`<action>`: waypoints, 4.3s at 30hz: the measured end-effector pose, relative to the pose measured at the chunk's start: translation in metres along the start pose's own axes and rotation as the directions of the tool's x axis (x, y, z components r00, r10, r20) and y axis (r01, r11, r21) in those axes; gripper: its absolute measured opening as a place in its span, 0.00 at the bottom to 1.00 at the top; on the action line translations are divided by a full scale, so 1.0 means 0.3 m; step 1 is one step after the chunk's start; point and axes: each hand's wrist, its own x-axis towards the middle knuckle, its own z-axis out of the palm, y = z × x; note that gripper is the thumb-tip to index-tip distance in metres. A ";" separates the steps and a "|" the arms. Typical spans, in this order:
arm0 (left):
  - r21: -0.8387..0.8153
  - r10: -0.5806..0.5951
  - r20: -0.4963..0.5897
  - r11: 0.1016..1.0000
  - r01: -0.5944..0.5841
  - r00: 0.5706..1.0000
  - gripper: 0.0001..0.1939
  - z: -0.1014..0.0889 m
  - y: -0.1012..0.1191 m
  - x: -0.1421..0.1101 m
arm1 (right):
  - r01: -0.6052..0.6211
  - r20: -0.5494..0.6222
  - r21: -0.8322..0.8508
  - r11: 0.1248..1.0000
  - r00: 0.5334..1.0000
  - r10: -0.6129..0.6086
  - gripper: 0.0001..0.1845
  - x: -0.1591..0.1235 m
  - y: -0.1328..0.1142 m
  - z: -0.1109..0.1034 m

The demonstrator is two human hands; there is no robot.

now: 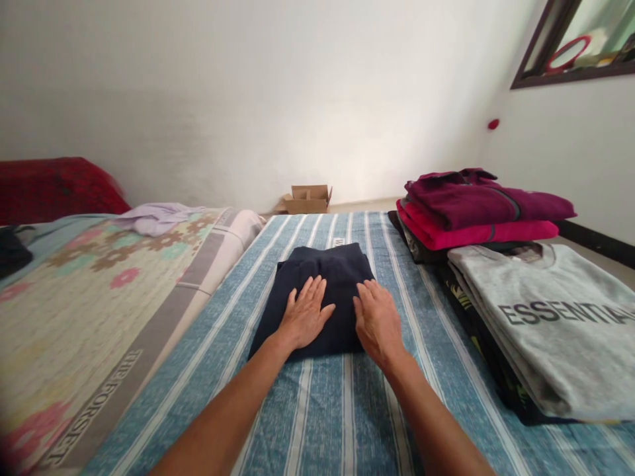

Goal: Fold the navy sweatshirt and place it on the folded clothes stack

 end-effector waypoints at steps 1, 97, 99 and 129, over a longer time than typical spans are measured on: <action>-0.002 0.000 0.001 1.000 0.000 1.000 0.32 -0.001 0.000 -0.001 | 0.060 0.033 0.060 0.996 0.998 -0.062 0.27 0.013 -0.021 0.007; -0.728 -0.166 0.664 -0.367 0.580 0.729 0.16 -0.138 -0.291 -0.023 | -0.717 0.695 0.633 0.291 0.692 0.194 0.14 0.006 0.070 -0.090; -0.680 -0.161 0.720 -0.358 0.640 0.675 0.16 -0.136 -0.292 0.018 | -0.719 0.700 0.627 0.299 0.689 0.188 0.13 0.010 0.072 -0.090; -0.871 -0.527 0.251 0.243 0.427 0.812 0.23 -0.178 -0.279 0.103 | -0.664 0.621 0.665 0.342 0.746 0.242 0.16 -0.006 0.088 -0.081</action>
